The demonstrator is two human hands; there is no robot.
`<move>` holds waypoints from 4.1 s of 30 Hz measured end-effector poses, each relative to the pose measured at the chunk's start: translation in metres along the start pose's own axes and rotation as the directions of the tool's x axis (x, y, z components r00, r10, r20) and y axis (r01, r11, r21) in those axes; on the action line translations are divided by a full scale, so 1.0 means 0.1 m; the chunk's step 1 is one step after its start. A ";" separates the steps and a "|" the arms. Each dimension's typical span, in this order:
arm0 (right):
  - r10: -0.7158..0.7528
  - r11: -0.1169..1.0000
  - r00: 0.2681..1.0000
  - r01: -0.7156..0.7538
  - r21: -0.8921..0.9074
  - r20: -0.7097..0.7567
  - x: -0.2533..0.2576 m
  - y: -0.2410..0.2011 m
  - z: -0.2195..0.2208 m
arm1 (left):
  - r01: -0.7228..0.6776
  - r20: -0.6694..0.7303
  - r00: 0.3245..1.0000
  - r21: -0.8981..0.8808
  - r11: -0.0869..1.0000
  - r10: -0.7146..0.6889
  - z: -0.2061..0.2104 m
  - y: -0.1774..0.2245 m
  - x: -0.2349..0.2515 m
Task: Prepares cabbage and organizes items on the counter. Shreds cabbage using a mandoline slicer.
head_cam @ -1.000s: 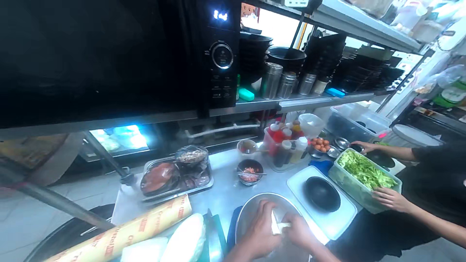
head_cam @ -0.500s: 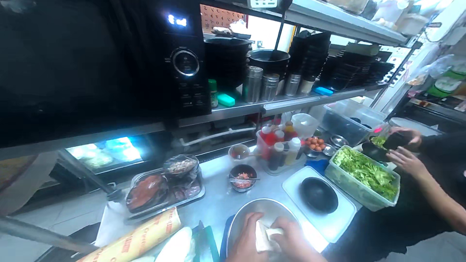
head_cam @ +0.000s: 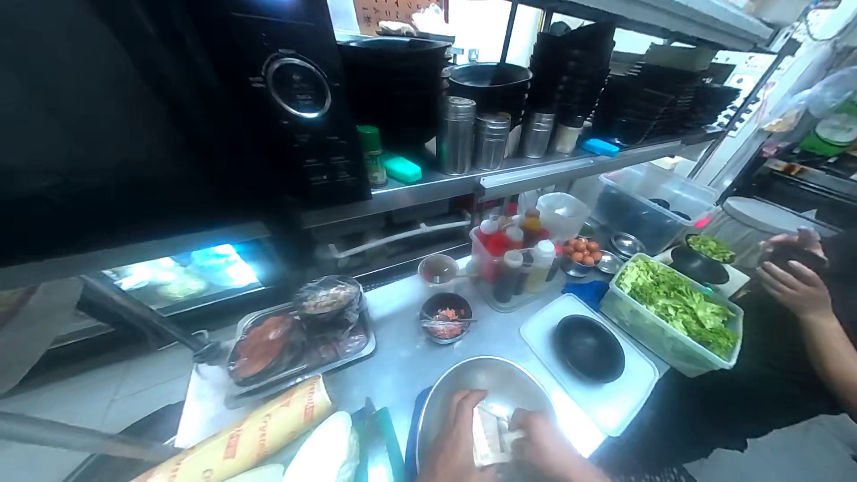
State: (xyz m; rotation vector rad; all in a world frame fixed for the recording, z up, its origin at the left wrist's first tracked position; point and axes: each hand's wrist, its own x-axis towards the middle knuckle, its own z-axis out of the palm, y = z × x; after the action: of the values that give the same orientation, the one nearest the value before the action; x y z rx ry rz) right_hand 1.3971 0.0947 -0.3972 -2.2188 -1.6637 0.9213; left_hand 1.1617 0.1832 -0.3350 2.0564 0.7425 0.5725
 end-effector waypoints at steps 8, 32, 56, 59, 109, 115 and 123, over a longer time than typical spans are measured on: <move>-0.040 0.999 0.999 0.041 0.029 -0.037 -0.03 -0.06 -0.03 | 0.012 0.016 1.000 0.002 1.000 -0.012 -0.01 -0.05 0.01; -0.014 1.000 0.988 0.017 0.018 -0.155 0.21 -0.11 -0.13 | 0.075 0.134 0.987 0.115 0.991 -0.090 -0.20 0.07 0.45; -0.158 0.981 0.967 0.176 0.076 -0.202 0.06 -0.51 -0.30 | 0.100 0.110 0.988 0.084 0.991 -0.109 -0.18 -0.07 0.21; -0.047 0.998 0.996 0.044 -0.039 -0.080 0.16 -0.22 -0.06 | 0.095 0.120 0.987 0.091 0.991 -0.105 -0.20 -0.08 0.21; -0.124 0.991 0.958 0.105 -0.085 -0.259 0.13 -0.06 0.09 | 0.126 0.125 0.983 0.090 0.988 -0.137 -0.15 -0.04 0.22; -0.286 0.949 0.843 0.314 -0.013 -0.455 0.01 -0.40 -0.11 | 0.129 0.121 0.983 0.099 0.987 -0.141 -0.18 -0.03 0.29; -0.193 0.972 0.897 0.231 0.050 -0.398 -0.01 -0.30 -0.13 | 0.087 0.151 0.983 0.114 0.990 -0.104 -0.17 0.06 0.37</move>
State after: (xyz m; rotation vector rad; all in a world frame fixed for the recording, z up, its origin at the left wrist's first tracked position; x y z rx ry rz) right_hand 1.3810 0.1065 -0.3713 -1.9474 -1.5900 0.4528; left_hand 1.1797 0.2153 -0.3163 2.1235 0.7882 0.3189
